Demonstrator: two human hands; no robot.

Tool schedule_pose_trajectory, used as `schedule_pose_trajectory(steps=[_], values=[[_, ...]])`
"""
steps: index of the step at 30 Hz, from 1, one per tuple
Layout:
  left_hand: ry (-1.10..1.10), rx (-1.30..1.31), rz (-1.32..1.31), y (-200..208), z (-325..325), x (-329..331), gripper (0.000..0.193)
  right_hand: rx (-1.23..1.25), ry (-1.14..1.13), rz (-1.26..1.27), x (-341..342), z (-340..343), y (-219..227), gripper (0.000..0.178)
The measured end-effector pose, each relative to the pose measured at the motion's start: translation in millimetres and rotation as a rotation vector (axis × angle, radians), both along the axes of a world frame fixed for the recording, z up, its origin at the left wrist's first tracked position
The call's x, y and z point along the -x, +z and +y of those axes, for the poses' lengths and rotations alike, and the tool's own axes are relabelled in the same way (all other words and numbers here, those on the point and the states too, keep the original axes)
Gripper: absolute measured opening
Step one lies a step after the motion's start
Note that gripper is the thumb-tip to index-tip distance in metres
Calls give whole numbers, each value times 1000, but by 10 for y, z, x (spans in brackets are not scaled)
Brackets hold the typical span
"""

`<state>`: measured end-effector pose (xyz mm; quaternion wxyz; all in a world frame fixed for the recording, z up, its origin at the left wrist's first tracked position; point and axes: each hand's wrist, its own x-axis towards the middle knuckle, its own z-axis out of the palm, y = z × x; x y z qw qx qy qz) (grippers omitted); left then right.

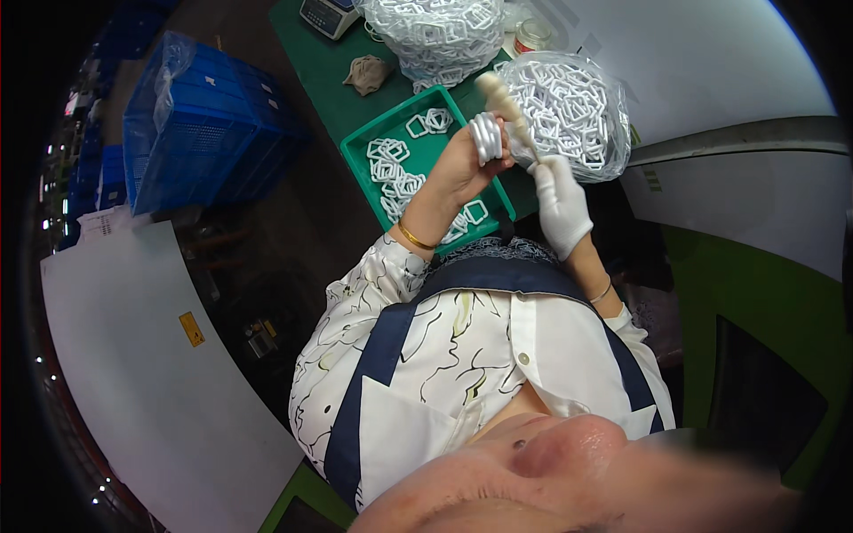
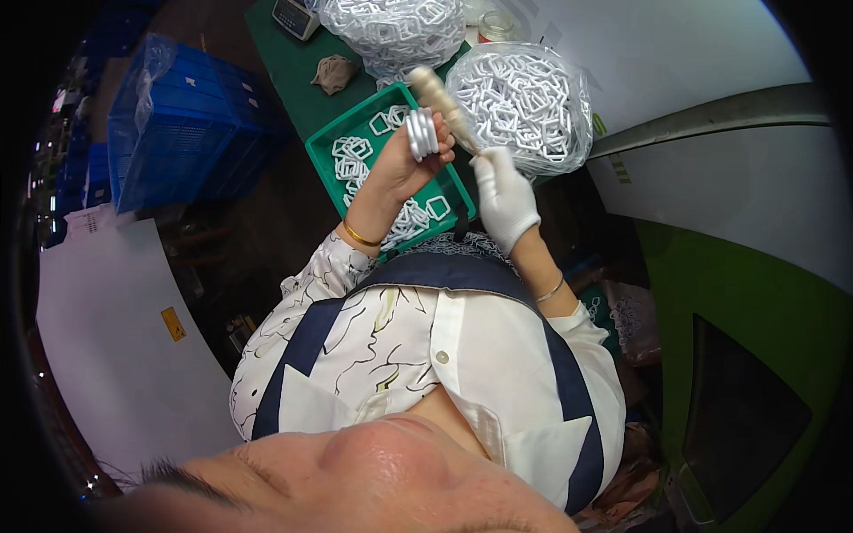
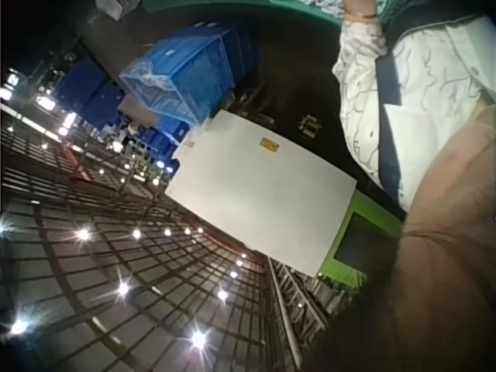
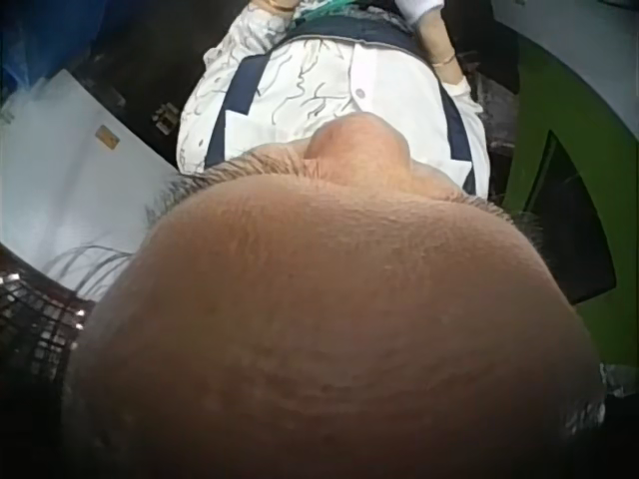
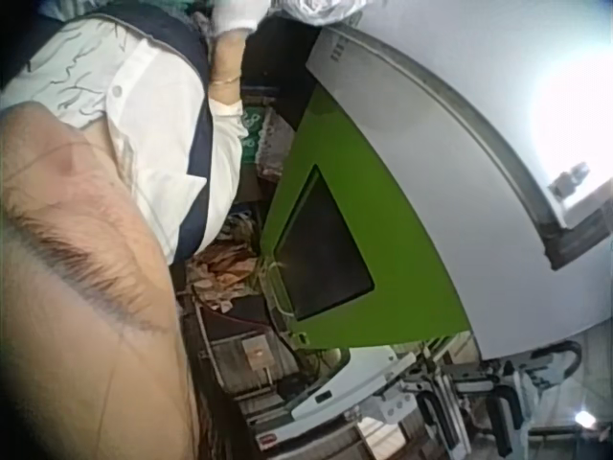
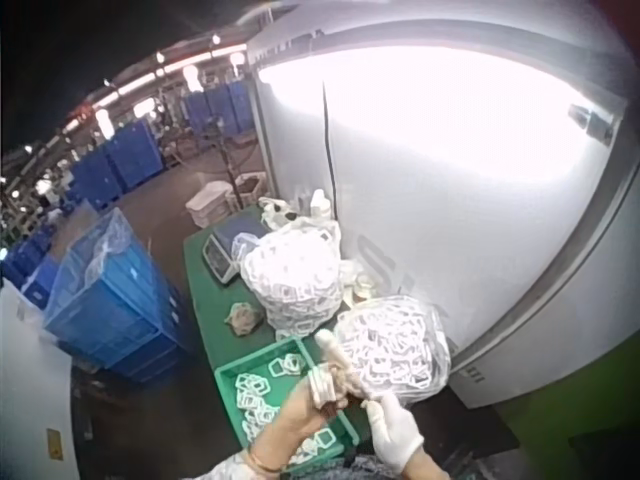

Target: Manually sorting small white electronic components from a tray and placing them into clear plastic bags.

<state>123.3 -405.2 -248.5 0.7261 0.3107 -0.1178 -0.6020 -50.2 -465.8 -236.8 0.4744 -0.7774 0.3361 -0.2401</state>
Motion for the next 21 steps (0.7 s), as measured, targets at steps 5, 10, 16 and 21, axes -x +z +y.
schedule_pose_trajectory(steps=[5,10,16,21], values=[[-201,204,382,-139,5,113,46,-162,18,-180,-63,49,208,19],[-260,214,335,-84,-49,291,62,-161,82,-211,-168,68,253,19],[-138,184,577,-66,-38,294,57,-231,-145,-352,-225,-79,161,13],[-93,229,521,-100,-36,316,44,-98,-33,-233,-199,17,229,22]])
